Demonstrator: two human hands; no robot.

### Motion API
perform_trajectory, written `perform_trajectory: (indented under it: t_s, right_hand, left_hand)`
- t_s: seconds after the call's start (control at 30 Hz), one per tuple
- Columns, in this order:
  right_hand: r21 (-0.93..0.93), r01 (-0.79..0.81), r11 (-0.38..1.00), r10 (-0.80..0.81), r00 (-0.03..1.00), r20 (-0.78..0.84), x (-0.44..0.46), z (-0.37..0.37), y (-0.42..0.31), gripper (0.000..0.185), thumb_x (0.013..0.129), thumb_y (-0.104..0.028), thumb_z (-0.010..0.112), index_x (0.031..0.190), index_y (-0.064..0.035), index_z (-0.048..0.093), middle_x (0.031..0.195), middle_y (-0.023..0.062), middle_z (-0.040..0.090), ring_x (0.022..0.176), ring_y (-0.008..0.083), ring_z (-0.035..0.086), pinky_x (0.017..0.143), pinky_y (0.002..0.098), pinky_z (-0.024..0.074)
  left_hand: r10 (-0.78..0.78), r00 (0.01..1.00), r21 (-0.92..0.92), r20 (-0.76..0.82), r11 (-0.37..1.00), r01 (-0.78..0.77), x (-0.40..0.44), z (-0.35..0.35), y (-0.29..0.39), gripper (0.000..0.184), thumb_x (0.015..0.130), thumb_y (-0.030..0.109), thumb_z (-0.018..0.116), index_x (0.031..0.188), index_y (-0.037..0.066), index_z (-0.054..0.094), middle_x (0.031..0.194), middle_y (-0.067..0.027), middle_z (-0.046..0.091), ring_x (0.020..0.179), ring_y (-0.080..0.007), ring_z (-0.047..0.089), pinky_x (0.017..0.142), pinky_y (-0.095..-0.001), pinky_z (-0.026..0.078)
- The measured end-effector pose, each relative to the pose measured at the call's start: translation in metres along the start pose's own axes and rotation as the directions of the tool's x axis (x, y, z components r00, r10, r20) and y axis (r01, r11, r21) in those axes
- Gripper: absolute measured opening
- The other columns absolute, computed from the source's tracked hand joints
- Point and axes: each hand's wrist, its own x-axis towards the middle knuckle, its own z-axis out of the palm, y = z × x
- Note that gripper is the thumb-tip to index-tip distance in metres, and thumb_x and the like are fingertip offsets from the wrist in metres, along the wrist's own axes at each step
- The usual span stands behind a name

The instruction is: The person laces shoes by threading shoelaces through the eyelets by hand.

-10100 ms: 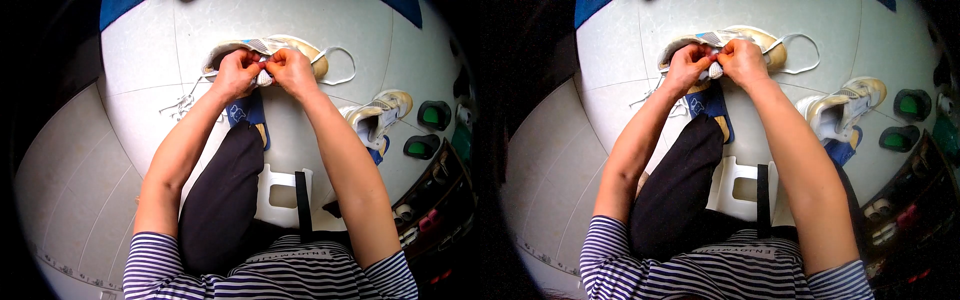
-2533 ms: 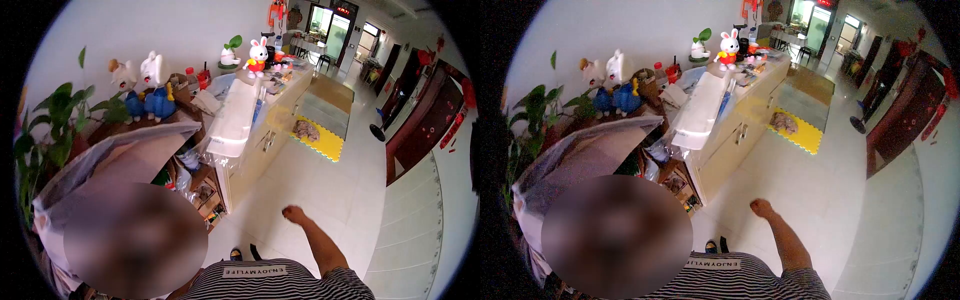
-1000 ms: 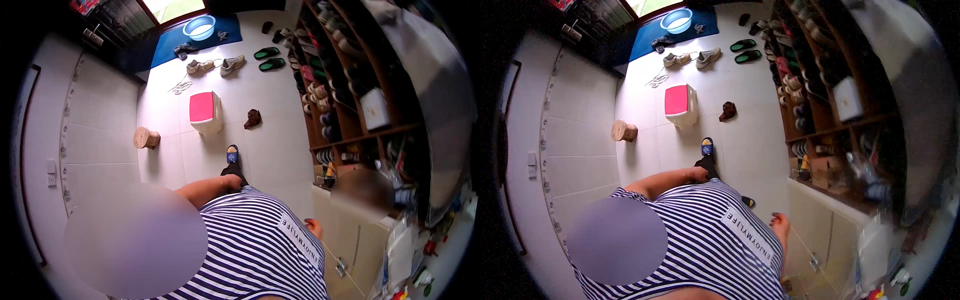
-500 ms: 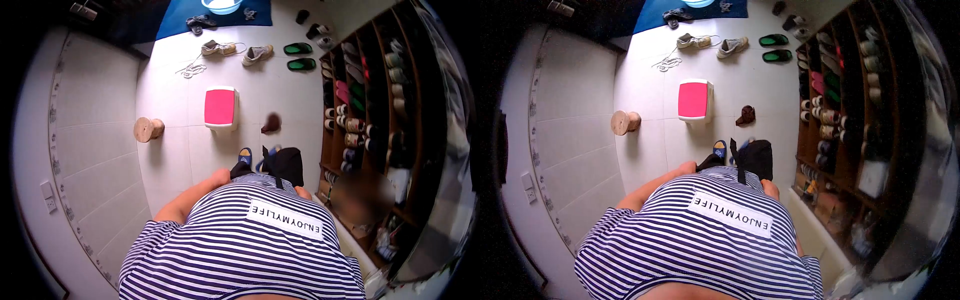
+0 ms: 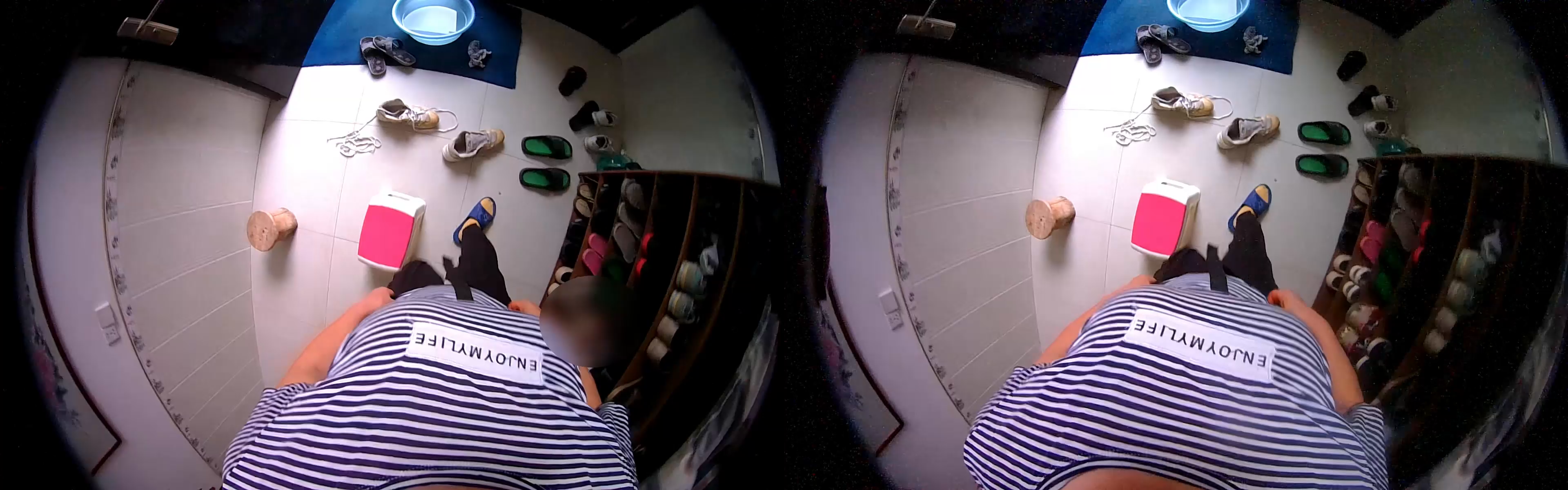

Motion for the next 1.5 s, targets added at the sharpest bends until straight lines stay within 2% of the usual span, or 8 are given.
perform_trajectory:
  t_s: [0.3, 0.57, 0.63, 0.73, 0.77, 0.9, 1.03, 1.5]
  right_hand:
    - [0.104, -0.16, 0.982, 0.15, 0.984, 0.097, 0.014, -0.112, -0.091, 0.016, 0.079, -0.018, 0.064, 0.078, -0.0022, 0.059, 0.069, 0.0, 0.056, 0.063, 0.009, 0.047, 0.056, 0.0257, 0.041]
    - [0.379, -0.438, 0.816, 0.419, 0.898, 0.136, 0.079, -0.12, -0.157, 0.017, 0.083, -0.016, 0.062, 0.091, -0.0018, 0.063, 0.083, 0.0064, 0.064, 0.079, 0.0129, 0.056, 0.071, 0.029, 0.0465]
    - [0.256, -0.301, 0.918, 0.222, 0.929, 0.295, 0.126, -0.121, -0.158, 0.018, 0.084, -0.016, 0.061, 0.095, -0.0017, 0.064, 0.089, 0.006, 0.065, 0.079, 0.014, 0.056, 0.071, 0.0282, 0.0468]
    - [0.09, -0.204, 0.975, 0.161, 0.923, 0.348, 0.21, -0.165, -0.173, 0.017, 0.082, -0.001, 0.052, 0.095, -0.0006, 0.063, 0.088, 0.0106, 0.064, 0.077, 0.0182, 0.06, 0.069, 0.0295, 0.0489]
    - [0.194, -0.126, 0.973, 0.057, 0.944, 0.325, 0.241, -0.175, -0.15, 0.017, 0.084, -0.001, 0.045, 0.089, 0.0005, 0.061, 0.085, 0.0107, 0.064, 0.072, 0.019, 0.06, 0.066, 0.03, 0.0495]
    - [0.369, -0.13, 0.92, 0.083, 0.986, 0.142, 0.395, -0.269, -0.15, 0.016, 0.087, 0.001, 0.036, 0.09, 0.0005, 0.051, 0.083, 0.0122, 0.062, 0.068, 0.0162, 0.059, 0.061, 0.0292, 0.0498]
    - [0.342, 0.152, 0.927, -0.118, 0.986, -0.119, 0.546, -0.308, -0.128, 0.005, 0.089, -0.001, 0.041, 0.091, 0.0002, 0.046, 0.077, 0.0105, 0.061, 0.06, 0.0137, 0.056, 0.056, 0.0268, 0.0465]
    - [0.164, 0.341, 0.926, -0.254, 0.881, -0.399, 0.733, -0.264, -0.158, 0.007, 0.09, -0.005, 0.048, 0.092, 0.0012, 0.052, 0.08, 0.0059, 0.058, 0.072, 0.0124, 0.056, 0.062, 0.0261, 0.0477]
  left_hand:
    - [0.15, 0.974, -0.422, 0.169, 0.904, -0.066, -0.065, -0.136, 0.115, 0.024, 0.076, 0.015, 0.059, 0.095, 0.0, 0.063, 0.08, -0.0123, 0.066, 0.071, -0.0156, 0.057, 0.065, -0.0326, 0.046]
    - [0.171, 0.814, -0.239, 0.555, 0.97, -0.041, 0.014, -0.293, 0.122, 0.022, 0.079, 0.013, 0.053, 0.09, -0.004, 0.061, 0.07, -0.0088, 0.06, 0.066, -0.0157, 0.054, 0.06, -0.0316, 0.042]
    - [0.067, 0.716, -0.379, 0.695, 0.88, 0.285, 0.027, -0.324, 0.11, 0.025, 0.079, 0.016, 0.054, 0.095, -0.001, 0.062, 0.075, -0.0076, 0.063, 0.069, -0.0158, 0.055, 0.063, -0.0324, 0.044]
    - [-0.007, 0.671, 0.1, 0.742, 0.99, -0.1, 0.086, -0.391, 0.107, 0.026, 0.078, 0.017, 0.056, 0.097, 0.0, 0.063, 0.087, -0.0092, 0.066, 0.079, -0.0177, 0.058, 0.072, -0.0313, 0.046]
    - [-0.064, 0.638, -0.047, 0.768, 0.987, 0.156, 0.118, -0.41, 0.094, 0.027, 0.077, 0.015, 0.057, 0.099, 0.0, 0.062, 0.084, -0.0083, 0.065, 0.081, -0.0181, 0.059, 0.073, -0.0308, 0.047]
    - [-0.023, 0.997, -0.209, 0.07, 0.977, 0.037, 0.308, -0.472, 0.069, 0.014, 0.085, 0.015, 0.052, 0.087, 0.001, 0.055, 0.073, -0.0061, 0.06, 0.065, -0.0138, 0.056, 0.062, -0.0296, 0.048]
    - [0.125, 0.886, 0.019, -0.446, 0.991, -0.131, 0.478, -0.487, 0.083, 0.017, 0.082, 0.016, 0.053, 0.086, 0.0, 0.056, 0.077, -0.0148, 0.062, 0.072, -0.0264, 0.06, 0.068, -0.0354, 0.048]
    - [-0.09, 0.967, -0.689, -0.237, 0.718, -0.102, 0.629, -0.474, 0.107, 0.054, 0.083, 0.049, 0.061, 0.091, -0.004, 0.061, 0.079, -0.0087, 0.061, 0.06, -0.0135, 0.052, 0.057, -0.0262, 0.046]
